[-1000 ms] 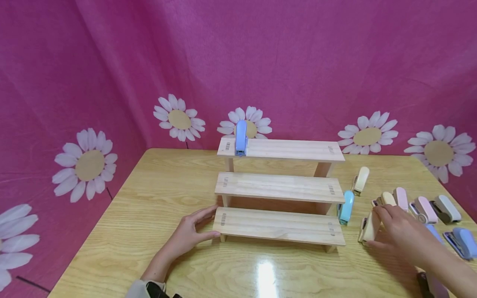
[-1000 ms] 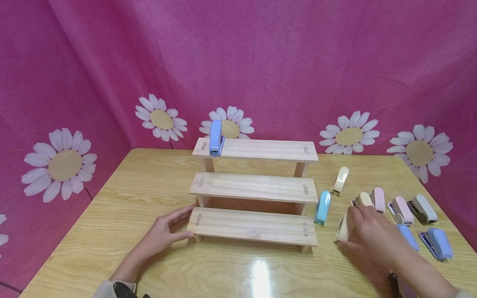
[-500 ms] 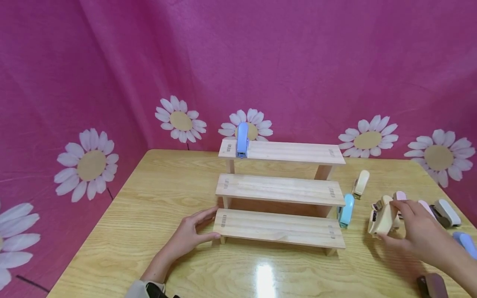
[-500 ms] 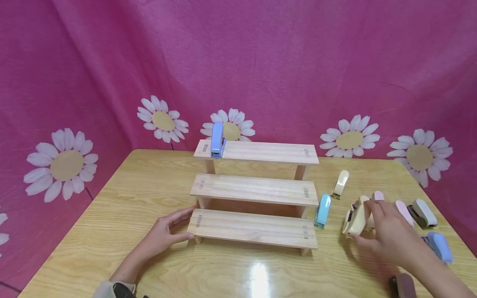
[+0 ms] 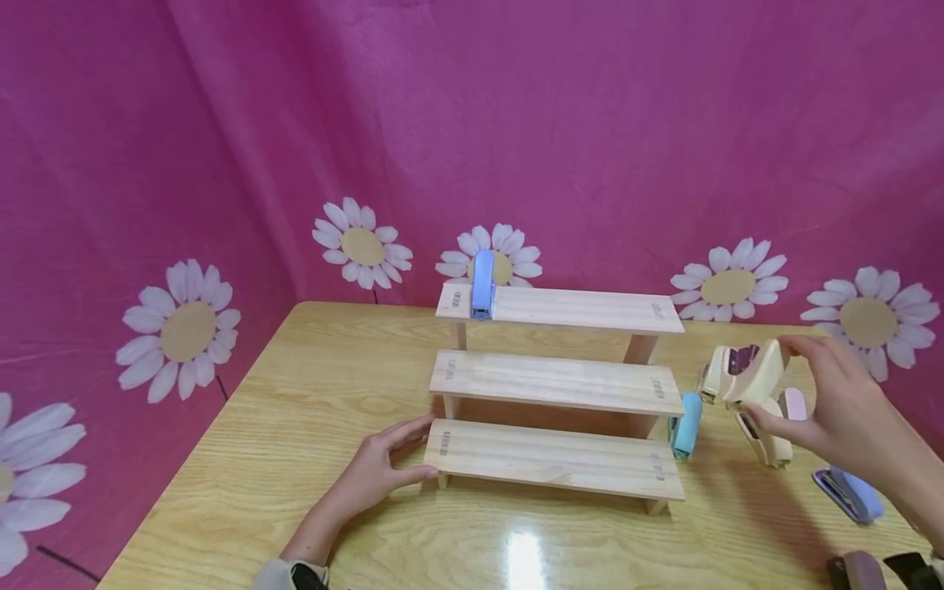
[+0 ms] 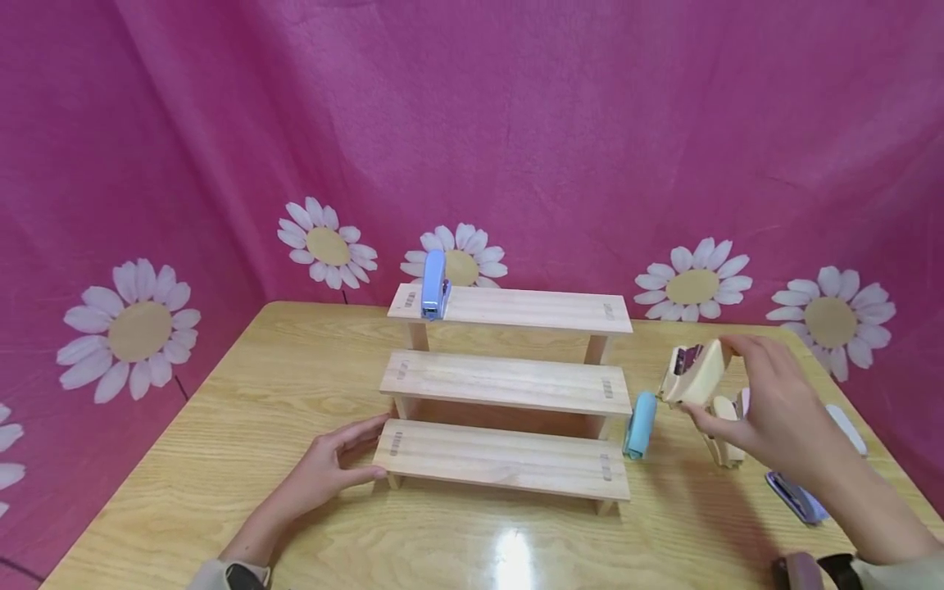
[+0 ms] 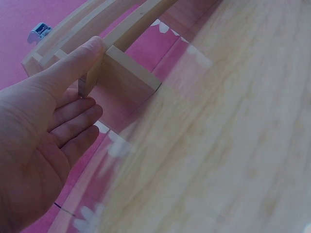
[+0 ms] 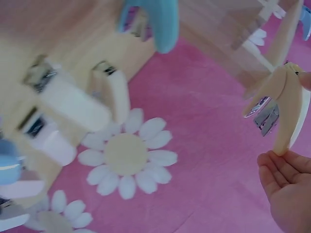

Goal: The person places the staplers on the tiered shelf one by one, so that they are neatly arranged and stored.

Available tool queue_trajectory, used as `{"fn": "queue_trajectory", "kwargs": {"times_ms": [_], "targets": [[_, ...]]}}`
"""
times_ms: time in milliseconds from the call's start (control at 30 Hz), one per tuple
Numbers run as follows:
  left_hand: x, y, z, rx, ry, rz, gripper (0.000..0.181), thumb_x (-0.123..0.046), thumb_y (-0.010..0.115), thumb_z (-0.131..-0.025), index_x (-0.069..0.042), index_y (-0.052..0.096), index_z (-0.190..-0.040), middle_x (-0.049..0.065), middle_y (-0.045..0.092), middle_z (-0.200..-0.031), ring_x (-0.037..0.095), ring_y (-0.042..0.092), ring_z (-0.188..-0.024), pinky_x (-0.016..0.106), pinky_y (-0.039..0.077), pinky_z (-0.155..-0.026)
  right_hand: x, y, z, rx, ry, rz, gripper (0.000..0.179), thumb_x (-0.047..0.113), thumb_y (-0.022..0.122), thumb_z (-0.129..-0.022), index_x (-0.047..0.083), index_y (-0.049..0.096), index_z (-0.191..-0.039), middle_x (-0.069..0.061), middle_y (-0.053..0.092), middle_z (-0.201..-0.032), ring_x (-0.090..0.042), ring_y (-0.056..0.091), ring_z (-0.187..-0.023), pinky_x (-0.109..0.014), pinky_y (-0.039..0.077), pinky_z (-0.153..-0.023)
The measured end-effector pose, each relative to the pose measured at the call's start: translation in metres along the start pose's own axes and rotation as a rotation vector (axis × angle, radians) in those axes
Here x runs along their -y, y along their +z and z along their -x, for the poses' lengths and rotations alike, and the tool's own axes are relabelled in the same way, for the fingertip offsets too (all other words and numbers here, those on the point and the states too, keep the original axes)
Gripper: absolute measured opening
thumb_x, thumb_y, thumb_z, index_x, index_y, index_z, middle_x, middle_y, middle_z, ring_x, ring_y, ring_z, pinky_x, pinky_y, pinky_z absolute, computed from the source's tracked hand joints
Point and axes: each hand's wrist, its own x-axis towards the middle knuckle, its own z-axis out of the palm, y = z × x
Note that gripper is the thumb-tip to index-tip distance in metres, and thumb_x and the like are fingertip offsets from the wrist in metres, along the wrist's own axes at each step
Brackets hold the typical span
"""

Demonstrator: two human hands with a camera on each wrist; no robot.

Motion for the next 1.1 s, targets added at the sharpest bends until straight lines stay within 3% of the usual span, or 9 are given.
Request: {"fn": "queue_trajectory", "kwargs": {"times_ms": [67,167,433,567,767,867,933,1000,1100], "targets": [[0.001,0.0,0.0,0.001,-0.003,0.003,0.076,-0.03,0.079,-0.081,-0.002,0.047,-0.144,0.02,0.054,-0.142,0.036,0.06,-0.124,0.04,0.05,-0.106,0.007,0.002,-0.012,-0.052,-0.023,-0.026,0.109,0.083,0.046,-0.077,-0.015,0.051,-0.123,-0.027,0.055,-0.103,-0.037,0.047,-0.091,-0.003,0.025,-0.093],[0.001,0.001,0.0,-0.002,-0.008,0.009,0.077,-0.031,0.079,-0.08,-0.003,0.047,-0.144,0.019,0.054,-0.143,0.034,0.059,-0.124,0.039,0.05,-0.106,0.016,0.006,-0.03,-0.096,-0.053,-0.028,0.106,0.081,0.045,-0.079,-0.016,0.051,-0.122,-0.027,0.056,-0.101,-0.039,0.049,-0.092,0.0,0.024,-0.097],[0.0,0.001,-0.001,0.008,0.013,0.006,0.074,-0.029,0.077,-0.082,0.0,0.047,-0.143,0.021,0.054,-0.142,0.036,0.059,-0.124,0.04,0.05,-0.106,0.033,0.021,-0.076,-0.084,-0.129,-0.132,0.099,0.076,0.049,-0.082,-0.011,0.05,-0.13,-0.026,0.057,-0.114,-0.039,0.049,-0.104,0.0,0.023,-0.103],[0.0,0.001,-0.001,0.009,0.007,0.016,0.073,-0.027,0.077,-0.082,0.0,0.047,-0.143,0.022,0.054,-0.141,0.036,0.059,-0.124,0.041,0.05,-0.106,0.044,0.032,-0.096,-0.088,-0.16,-0.144,0.096,0.073,0.049,-0.084,-0.01,0.05,-0.131,-0.025,0.059,-0.115,-0.038,0.052,-0.107,-0.011,0.033,-0.104],[0.0,0.0,-0.001,0.006,0.008,0.021,0.073,-0.027,0.078,-0.082,0.0,0.047,-0.143,0.022,0.055,-0.14,0.036,0.059,-0.124,0.041,0.05,-0.106,0.062,0.048,-0.123,-0.06,-0.211,-0.167,0.095,0.07,0.047,-0.087,-0.013,0.048,-0.132,-0.029,0.057,-0.121,-0.041,0.053,-0.112,-0.05,0.051,-0.094],[0.0,0.0,-0.001,0.0,-0.002,0.011,0.075,-0.029,0.078,-0.081,-0.001,0.047,-0.143,0.022,0.056,-0.14,0.037,0.059,-0.124,0.042,0.049,-0.107,0.072,0.055,-0.132,-0.006,-0.203,-0.174,0.086,0.054,0.07,-0.083,-0.012,0.047,-0.133,-0.028,0.055,-0.123,-0.041,0.052,-0.115,-0.062,0.051,-0.092],[0.001,0.0,0.0,-0.002,-0.006,0.007,0.075,-0.028,0.078,-0.081,-0.001,0.047,-0.143,0.022,0.056,-0.14,0.037,0.059,-0.124,0.042,0.049,-0.107,0.078,0.06,-0.138,0.031,-0.192,-0.18,0.081,0.037,0.081,-0.077,-0.012,0.047,-0.132,-0.027,0.055,-0.124,-0.039,0.052,-0.116,-0.061,0.052,-0.093],[0.001,0.0,0.001,-0.003,-0.004,0.003,0.074,-0.028,0.078,-0.081,-0.001,0.048,-0.143,0.021,0.055,-0.14,0.037,0.059,-0.124,0.043,0.049,-0.107,0.084,0.065,-0.143,0.058,-0.177,-0.189,0.079,0.02,0.085,-0.07,-0.011,0.047,-0.132,-0.026,0.055,-0.124,-0.038,0.052,-0.116,-0.06,0.053,-0.095],[0.001,0.001,0.0,-0.002,0.009,0.005,0.073,-0.028,0.078,-0.082,0.0,0.048,-0.142,0.021,0.055,-0.141,0.037,0.059,-0.124,0.043,0.048,-0.107,0.092,0.072,-0.15,0.082,-0.166,-0.193,0.079,0.019,0.086,-0.07,-0.011,0.047,-0.132,-0.026,0.055,-0.124,-0.038,0.052,-0.116,-0.058,0.053,-0.097]]}}
